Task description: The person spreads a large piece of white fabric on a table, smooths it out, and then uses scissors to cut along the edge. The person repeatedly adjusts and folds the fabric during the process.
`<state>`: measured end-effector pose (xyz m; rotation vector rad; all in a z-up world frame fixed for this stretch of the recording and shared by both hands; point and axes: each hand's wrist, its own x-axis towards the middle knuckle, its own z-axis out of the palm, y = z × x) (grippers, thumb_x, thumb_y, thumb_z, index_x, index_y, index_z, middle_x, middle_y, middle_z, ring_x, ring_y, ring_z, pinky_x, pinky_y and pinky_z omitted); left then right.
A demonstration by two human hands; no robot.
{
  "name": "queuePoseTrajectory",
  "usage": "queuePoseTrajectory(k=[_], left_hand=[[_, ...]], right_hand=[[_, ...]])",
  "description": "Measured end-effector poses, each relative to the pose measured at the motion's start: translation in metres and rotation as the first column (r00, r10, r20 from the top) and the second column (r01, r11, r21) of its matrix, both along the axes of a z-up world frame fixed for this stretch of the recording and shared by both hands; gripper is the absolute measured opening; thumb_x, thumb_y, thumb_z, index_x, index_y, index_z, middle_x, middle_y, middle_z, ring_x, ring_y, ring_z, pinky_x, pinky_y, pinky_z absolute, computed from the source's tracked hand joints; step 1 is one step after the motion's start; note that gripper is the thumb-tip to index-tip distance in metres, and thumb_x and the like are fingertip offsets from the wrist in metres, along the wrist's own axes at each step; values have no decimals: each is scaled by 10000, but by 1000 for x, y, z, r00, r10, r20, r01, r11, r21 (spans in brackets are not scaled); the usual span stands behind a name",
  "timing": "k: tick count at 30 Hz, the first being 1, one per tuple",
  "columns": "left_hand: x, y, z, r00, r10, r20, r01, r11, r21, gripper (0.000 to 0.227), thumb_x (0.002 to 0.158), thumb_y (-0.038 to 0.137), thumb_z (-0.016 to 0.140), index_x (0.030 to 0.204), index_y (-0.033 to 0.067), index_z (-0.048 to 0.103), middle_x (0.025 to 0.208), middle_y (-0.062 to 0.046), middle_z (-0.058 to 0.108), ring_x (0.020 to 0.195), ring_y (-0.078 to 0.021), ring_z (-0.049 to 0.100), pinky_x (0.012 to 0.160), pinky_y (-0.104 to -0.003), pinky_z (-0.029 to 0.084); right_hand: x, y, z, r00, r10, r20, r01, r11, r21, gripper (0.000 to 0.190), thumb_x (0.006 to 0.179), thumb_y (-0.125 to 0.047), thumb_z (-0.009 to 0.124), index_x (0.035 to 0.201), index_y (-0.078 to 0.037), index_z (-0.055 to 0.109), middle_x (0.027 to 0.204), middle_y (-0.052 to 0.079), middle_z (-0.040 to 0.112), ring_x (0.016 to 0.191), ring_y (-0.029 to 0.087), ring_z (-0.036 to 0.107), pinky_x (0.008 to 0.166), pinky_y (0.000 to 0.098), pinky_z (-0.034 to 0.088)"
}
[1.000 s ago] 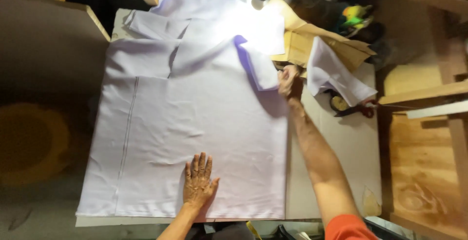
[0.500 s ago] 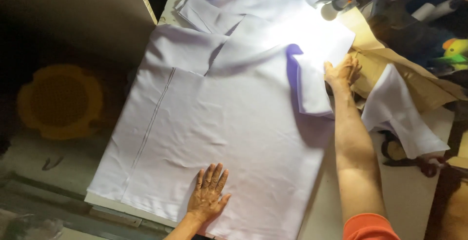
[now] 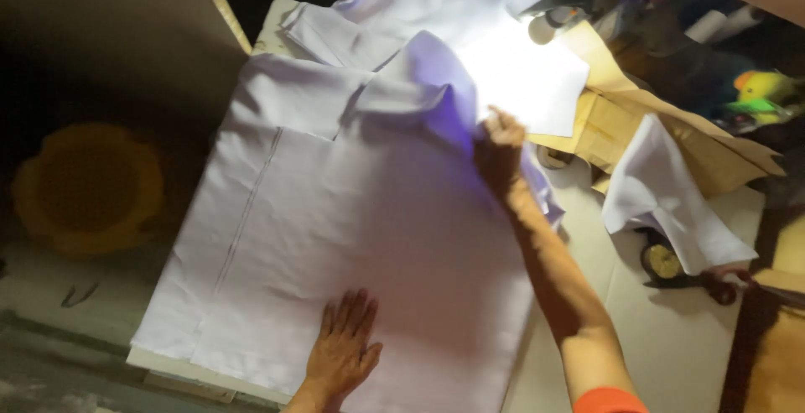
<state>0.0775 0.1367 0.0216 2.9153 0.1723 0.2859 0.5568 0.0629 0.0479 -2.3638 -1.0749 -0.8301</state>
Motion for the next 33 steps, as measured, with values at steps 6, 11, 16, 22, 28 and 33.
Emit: queuePoseTrajectory(k=[6, 11, 16, 22, 28, 33], left_hand=[[-8, -6, -18, 999, 11, -41, -13, 999, -44, 954, 786, 546, 576, 1622, 185, 294, 1720, -68, 228, 1598, -269, 190, 1290, -536, 132], [-2, -8, 3, 995, 12, -99, -23, 994, -111, 763, 978, 556, 352, 1614, 136, 320, 1696, -157, 294, 1559, -406, 289, 1243, -645, 217], [-5, -13, 0, 996, 13, -87, -19, 997, -69, 809, 911, 492, 480, 1618, 132, 321, 1725, -133, 214, 1598, -348, 182, 1287, -579, 128], [-1, -15, 1, 995, 23, -95, -31, 996, -86, 806, 938, 485, 433, 1642, 144, 240, 1755, -97, 85, 1629, -295, 43, 1311, -533, 21], [0, -10, 10, 998, -34, -50, 34, 999, -10, 816, 979, 479, 414, 1665, 124, 150, 1748, -123, 46, 1621, -317, 38, 1307, -540, 39], [-5, -12, -3, 999, -15, -29, 16, 999, 38, 806, 1000, 510, 422, 1663, 117, 186, 1743, -133, 84, 1619, -325, 55, 1302, -560, 67]], right_hand=[[-104, -8, -1, 941, 322, -103, -338, 901, -272, 92, 869, 1, 545, 929, -28, 608, 1257, 224, 653, 1115, 397, 638, 880, 501, 523], [-33, 1, -5, 990, -105, 91, 122, 970, -210, 160, 872, 0, 536, 853, -158, 542, 661, 45, 506, 550, 252, 548, 462, 414, 461], [13, -41, 40, 917, -333, -219, 327, 943, -65, 606, 885, -254, 894, 1308, -98, 489, 1218, 93, 602, 1136, 255, 587, 992, 411, 517], [-33, -192, 37, 921, -366, -134, 387, 896, 217, 325, 936, -220, 750, 1160, -33, 607, 1041, 170, 645, 953, 364, 599, 860, 451, 477], [30, -332, -74, 458, -705, -542, 875, 463, 137, 641, 698, -509, 864, 1064, -44, 617, 992, 145, 704, 901, 363, 674, 787, 463, 524], [60, -349, -96, 325, -512, -795, 909, 400, 115, 523, 494, -461, 986, 746, -75, 740, 722, -87, 680, 653, 133, 614, 584, 373, 533]])
